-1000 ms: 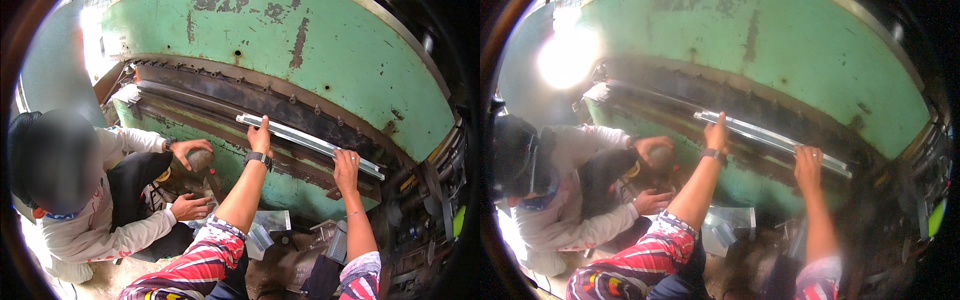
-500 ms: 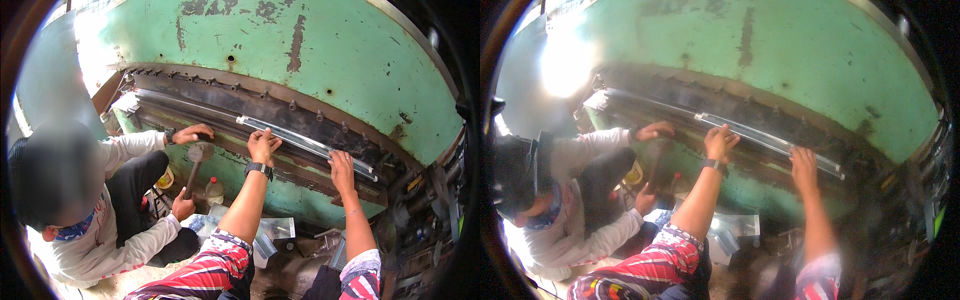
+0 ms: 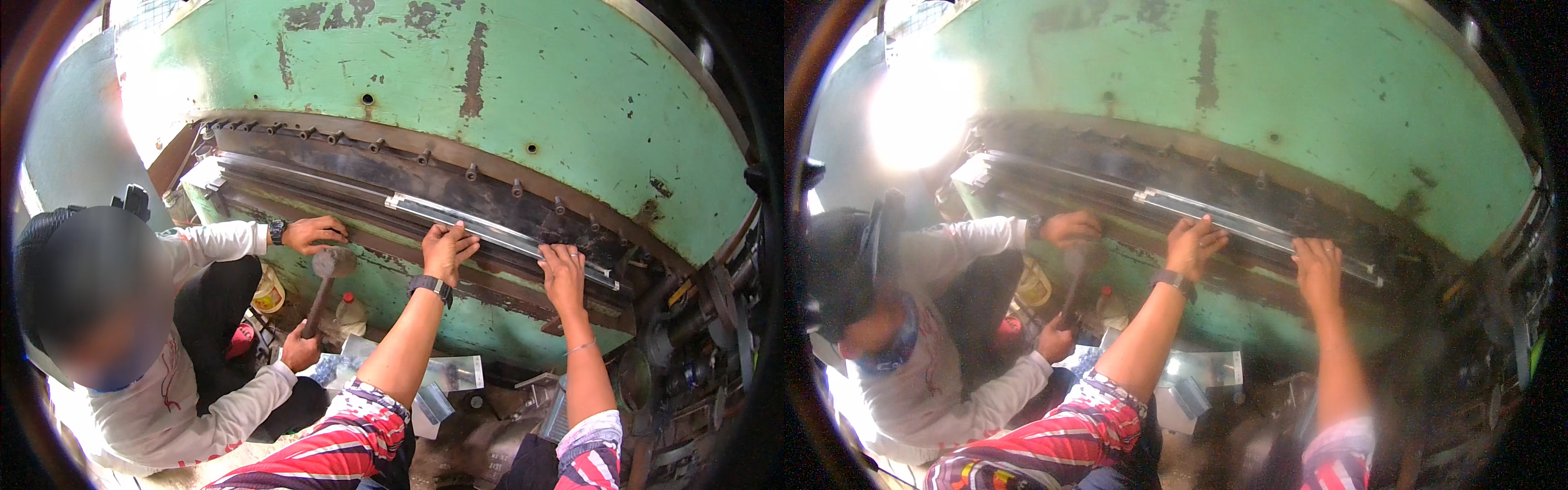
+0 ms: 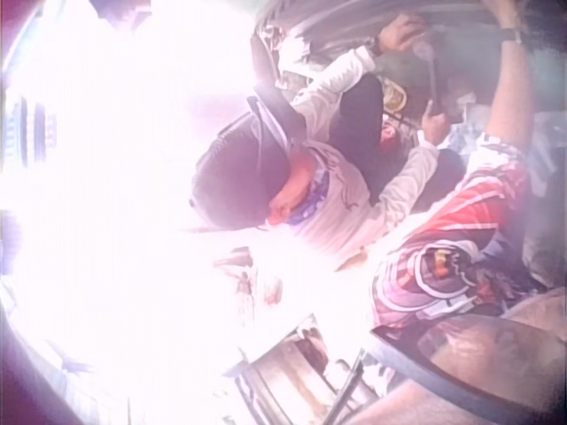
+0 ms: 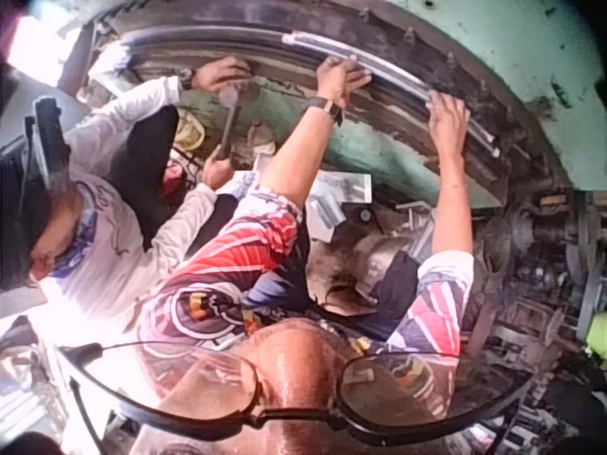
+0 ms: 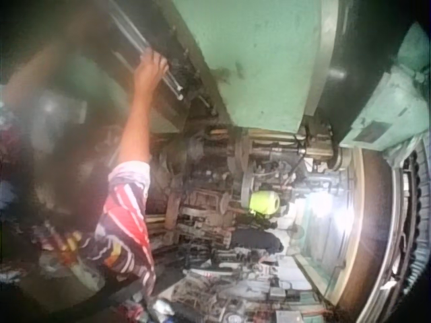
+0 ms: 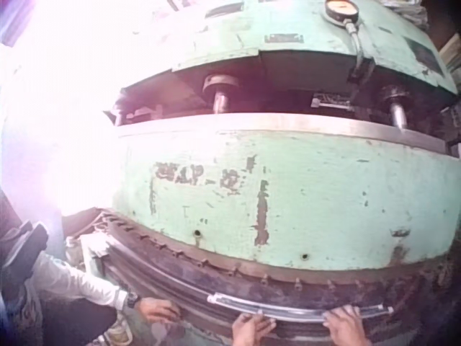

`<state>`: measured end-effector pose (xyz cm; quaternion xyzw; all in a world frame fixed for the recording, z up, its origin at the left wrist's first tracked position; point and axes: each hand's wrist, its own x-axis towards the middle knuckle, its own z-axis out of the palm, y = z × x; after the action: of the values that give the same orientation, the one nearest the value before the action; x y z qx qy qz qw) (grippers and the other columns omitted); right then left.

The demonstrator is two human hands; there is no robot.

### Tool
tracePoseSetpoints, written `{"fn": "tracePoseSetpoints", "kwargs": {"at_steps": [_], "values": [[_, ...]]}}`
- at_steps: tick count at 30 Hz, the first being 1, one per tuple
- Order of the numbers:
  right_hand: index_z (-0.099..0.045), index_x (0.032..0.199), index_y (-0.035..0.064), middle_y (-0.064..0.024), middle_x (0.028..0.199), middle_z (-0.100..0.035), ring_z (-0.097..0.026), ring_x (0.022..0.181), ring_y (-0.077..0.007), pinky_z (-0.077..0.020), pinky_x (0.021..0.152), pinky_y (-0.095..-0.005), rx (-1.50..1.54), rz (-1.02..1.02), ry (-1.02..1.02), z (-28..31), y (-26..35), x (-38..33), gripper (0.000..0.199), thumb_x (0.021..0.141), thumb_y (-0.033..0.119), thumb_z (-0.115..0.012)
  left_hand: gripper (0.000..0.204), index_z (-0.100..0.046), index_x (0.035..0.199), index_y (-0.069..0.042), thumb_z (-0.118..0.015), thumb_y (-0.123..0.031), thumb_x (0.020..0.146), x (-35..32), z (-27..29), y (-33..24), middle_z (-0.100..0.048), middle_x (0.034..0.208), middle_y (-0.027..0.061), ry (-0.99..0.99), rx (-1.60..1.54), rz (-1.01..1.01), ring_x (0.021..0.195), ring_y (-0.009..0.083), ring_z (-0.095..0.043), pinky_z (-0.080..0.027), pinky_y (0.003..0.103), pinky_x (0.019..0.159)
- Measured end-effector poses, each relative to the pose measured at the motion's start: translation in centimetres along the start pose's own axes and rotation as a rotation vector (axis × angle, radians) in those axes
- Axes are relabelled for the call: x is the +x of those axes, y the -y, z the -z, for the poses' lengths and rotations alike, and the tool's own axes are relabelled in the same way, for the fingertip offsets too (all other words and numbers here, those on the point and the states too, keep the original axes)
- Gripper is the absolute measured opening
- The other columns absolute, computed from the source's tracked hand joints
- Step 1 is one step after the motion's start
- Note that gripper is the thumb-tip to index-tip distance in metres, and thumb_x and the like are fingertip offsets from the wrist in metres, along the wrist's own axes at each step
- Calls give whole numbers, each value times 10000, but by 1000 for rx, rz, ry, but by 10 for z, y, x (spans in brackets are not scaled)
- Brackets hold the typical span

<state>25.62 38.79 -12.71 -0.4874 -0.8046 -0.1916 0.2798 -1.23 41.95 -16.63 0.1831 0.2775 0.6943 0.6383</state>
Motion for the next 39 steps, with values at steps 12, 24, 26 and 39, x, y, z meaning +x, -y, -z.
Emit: {"fn": "tracePoseSetpoints", "kwargs": {"at_steps": [12,24,26,39], "values": [[-707,1235,102,-106,1155,-676,-596,1102,-351,-435,975,-494,-22,55,45,1,2,0,337,908,177,-740,328,-503,1110,15,-734,-196,1011,-3,2,7,-648,1110,218,0,9,-16,1019,382,-734,-660,466,890],[-661,1421,119,-146,1247,-680,-636,1196,-315,-448,1040,-418,67,-323,-111,127,20,-71,492,956,250,-754,233,-646,984,-14,-691,-240,1016,36,41,0,-747,973,135,78,528,-121,892,292,-764,-659,456,821],[-652,1425,85,-131,1285,-690,-645,1218,-259,-474,1055,-382,244,-643,-137,170,2,-135,461,1001,248,-727,228,-568,1001,5,-760,-115,981,39,35,1,-722,1022,198,72,195,-100,939,362,-768,-694,489,868],[-540,1487,-87,-177,1428,-636,-565,1330,-254,-403,1151,-382,686,-1372,127,205,21,-386,735,963,374,-767,324,-647,1028,-26,-647,-348,1063,18,-1,8,-732,926,143,17,442,-173,868,285,-751,-623,443,739]]}}
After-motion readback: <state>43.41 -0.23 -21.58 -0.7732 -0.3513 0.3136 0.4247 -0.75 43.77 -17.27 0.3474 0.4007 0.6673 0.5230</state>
